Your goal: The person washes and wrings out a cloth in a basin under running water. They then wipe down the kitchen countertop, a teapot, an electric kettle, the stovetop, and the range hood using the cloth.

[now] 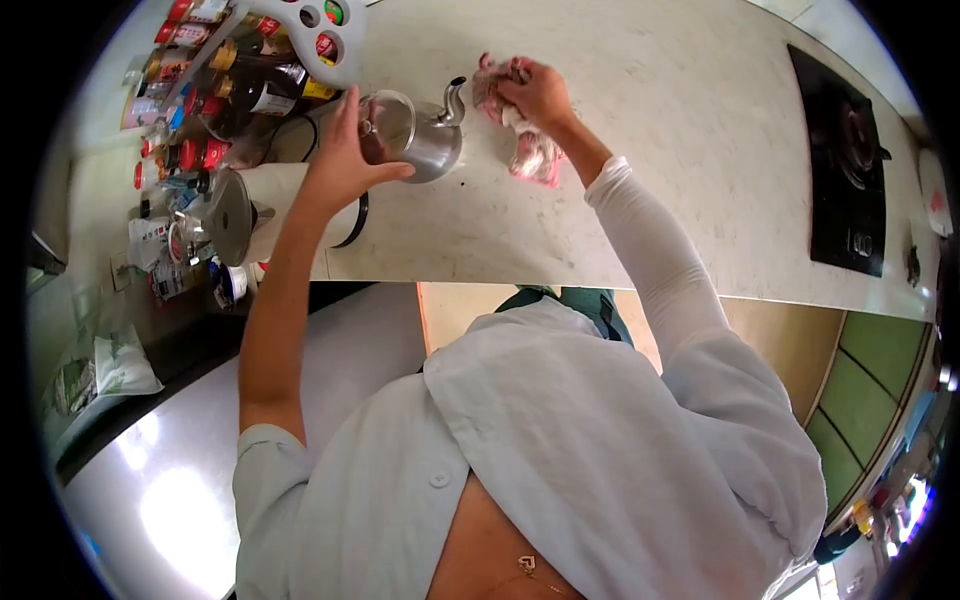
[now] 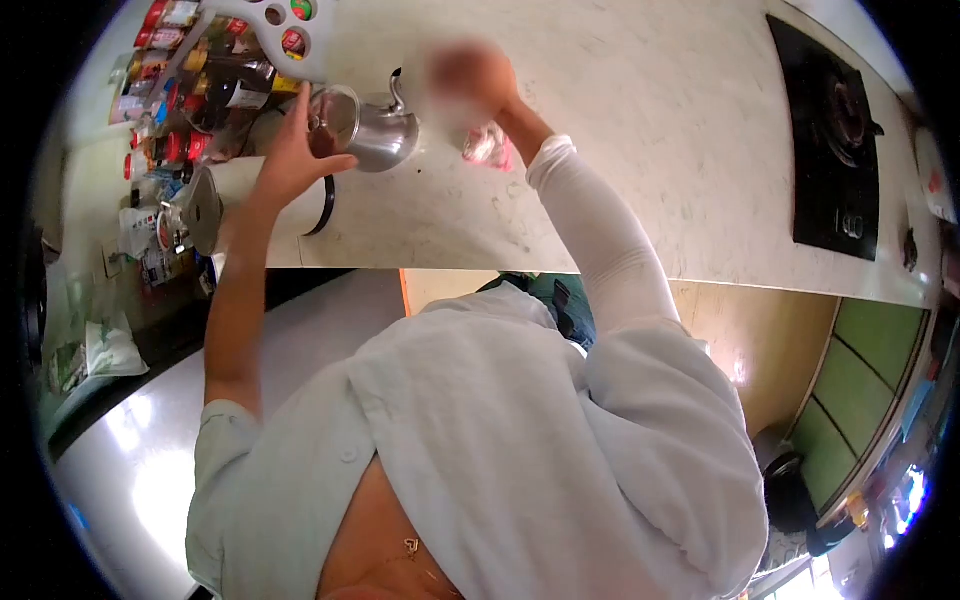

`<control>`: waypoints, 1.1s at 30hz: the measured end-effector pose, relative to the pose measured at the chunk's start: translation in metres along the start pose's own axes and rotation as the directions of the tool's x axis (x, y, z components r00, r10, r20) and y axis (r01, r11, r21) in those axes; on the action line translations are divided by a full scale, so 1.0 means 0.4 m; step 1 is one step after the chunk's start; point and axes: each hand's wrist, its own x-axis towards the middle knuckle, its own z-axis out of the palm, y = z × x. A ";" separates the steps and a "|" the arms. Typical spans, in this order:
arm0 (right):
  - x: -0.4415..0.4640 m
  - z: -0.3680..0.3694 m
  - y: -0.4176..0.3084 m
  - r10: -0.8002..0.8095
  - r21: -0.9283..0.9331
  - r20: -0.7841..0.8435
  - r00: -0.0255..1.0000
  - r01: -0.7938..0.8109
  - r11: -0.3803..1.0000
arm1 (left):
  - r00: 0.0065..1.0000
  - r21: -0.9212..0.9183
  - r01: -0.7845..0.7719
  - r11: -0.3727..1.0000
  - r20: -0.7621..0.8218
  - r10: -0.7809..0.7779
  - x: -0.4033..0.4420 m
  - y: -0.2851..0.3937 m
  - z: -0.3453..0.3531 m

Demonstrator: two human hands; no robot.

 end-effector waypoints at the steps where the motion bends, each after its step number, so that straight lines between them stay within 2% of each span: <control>1: 0.022 0.005 0.002 -0.096 0.117 -0.101 0.990 0.108 0.987 | 0.998 0.061 0.069 0.996 -0.006 -0.069 0.002 0.001 0.019; 2: 0.056 0.009 0.004 -0.106 0.121 -0.093 0.990 0.117 0.986 | 0.991 0.120 0.137 0.983 -0.017 -0.136 0.006 -0.001 0.035; 3: 0.099 -0.002 -0.026 -0.009 0.407 0.011 1.000 0.004 0.913 | 0.993 0.092 0.097 0.991 -0.081 -0.089 0.009 -0.002 0.045; 4: 0.132 0.002 -0.040 0.058 0.643 0.141 0.988 -0.136 0.753 | 0.992 0.093 0.103 0.990 -0.087 -0.095 0.013 0.008 0.044; 6: 0.246 0.075 0.000 -0.219 0.679 0.100 0.971 0.094 0.728 | 0.999 -0.025 0.046 0.999 -0.011 -0.046 0.019 0.027 0.037; 7: 0.241 0.036 -0.084 -0.316 0.865 0.186 0.931 -0.002 0.503 | 0.998 0.011 -0.023 1.000 -0.051 0.024 0.020 0.026 0.036; 8: 0.262 0.028 -0.112 -0.317 0.864 0.191 0.929 -0.006 0.503 | 0.998 0.008 -0.019 1.000 -0.054 0.019 0.024 0.027 0.028; 9: 0.279 0.026 -0.134 -0.419 0.657 0.169 0.892 0.215 0.723 | 0.987 0.007 -0.160 0.987 -0.008 0.160 0.033 0.028 0.013; 10: 0.292 0.037 -0.147 -0.517 0.367 0.184 0.836 0.430 0.825 | 0.954 0.001 -0.299 0.954 0.034 0.299 0.041 0.025 0.005; 11: 0.335 0.095 -0.108 -0.628 0.317 0.234 0.742 0.552 0.771 | 0.956 -0.002 -0.293 0.956 0.031 0.293 0.046 0.013 0.008; 12: 0.246 0.058 -0.194 -0.241 0.343 0.329 0.913 0.122 0.931 | 0.957 0.115 -0.288 0.951 0.010 0.288 0.051 -0.002 0.017; 13: 0.243 0.090 -0.163 -0.220 0.383 0.422 0.880 0.047 0.922 | 0.957 0.232 -0.279 0.932 -0.011 0.289 0.056 -0.005 0.019; 14: 0.231 0.127 -0.126 -0.202 0.413 0.510 0.836 -0.032 0.910 | 0.958 0.231 -0.276 0.933 -0.014 0.287 0.047 -0.002 0.026; 15: 0.214 0.135 -0.109 -0.077 0.400 0.552 0.831 -0.183 0.898 | 0.982 0.261 -0.174 0.950 -0.026 0.187 0.031 0.017 0.032; 16: 0.199 0.137 -0.090 -0.078 0.398 0.556 0.827 -0.183 0.899 | 0.996 0.288 -0.068 0.955 -0.041 0.083 0.023 0.027 0.038; 18: 0.152 0.151 -0.045 0.015 0.610 0.521 0.853 -0.385 0.692 | 0.987 0.267 -0.091 0.959 -0.103 0.123 0.021 0.009 0.073; 19: 0.135 0.168 -0.018 0.053 0.560 0.407 0.912 -0.295 0.774 | 0.971 0.254 -0.125 0.959 -0.167 0.171 0.021 0.004 0.083; 20: 0.114 0.179 0.012 0.050 0.559 0.412 0.910 -0.296 0.775 | 0.971 0.253 -0.119 0.960 -0.171 0.165 0.025 -0.002 0.083; 22: 0.064 0.178 0.041 0.240 0.597 0.339 0.910 -0.405 0.692 | 0.986 0.131 -0.146 0.981 -0.066 0.156 0.028 -0.004 0.070; 23: 0.048 0.178 0.056 0.244 0.598 0.338 0.909 -0.407 0.690 | 0.986 0.131 -0.148 0.980 -0.062 0.157 0.026 -0.001 0.065; 25: 0.028 0.169 0.087 0.264 0.337 0.146 0.953 -0.299 0.893 | 0.999 -0.059 -0.042 0.997 0.028 0.044 0.032 0.010 0.058; 26: 0.032 0.169 0.101 0.266 0.337 0.138 0.954 -0.298 0.893 | 0.998 -0.057 -0.050 0.997 0.030 0.052 0.038 0.009 0.060; 27: 0.042 0.170 0.103 0.308 0.500 0.205 0.929 -0.370 0.783 | 0.998 -0.082 -0.054 0.995 0.014 0.055 0.043 0.008 0.061; 30: 0.051 0.181 0.114 0.250 0.740 0.201 0.947 -0.314 0.595 | 0.999 -0.109 -0.032 0.994 -0.010 0.031 0.048 0.013 0.075; 31: 0.033 0.147 0.068 0.305 0.792 0.358 0.882 -0.460 0.402 | 1.000 -0.114 0.000 0.994 -0.024 -0.002 0.042 0.017 0.083; 33: 0.003 0.116 0.047 0.340 0.790 0.477 0.810 -0.565 0.238 | 0.999 -0.124 -0.009 0.992 -0.034 0.005 0.040 0.021 0.086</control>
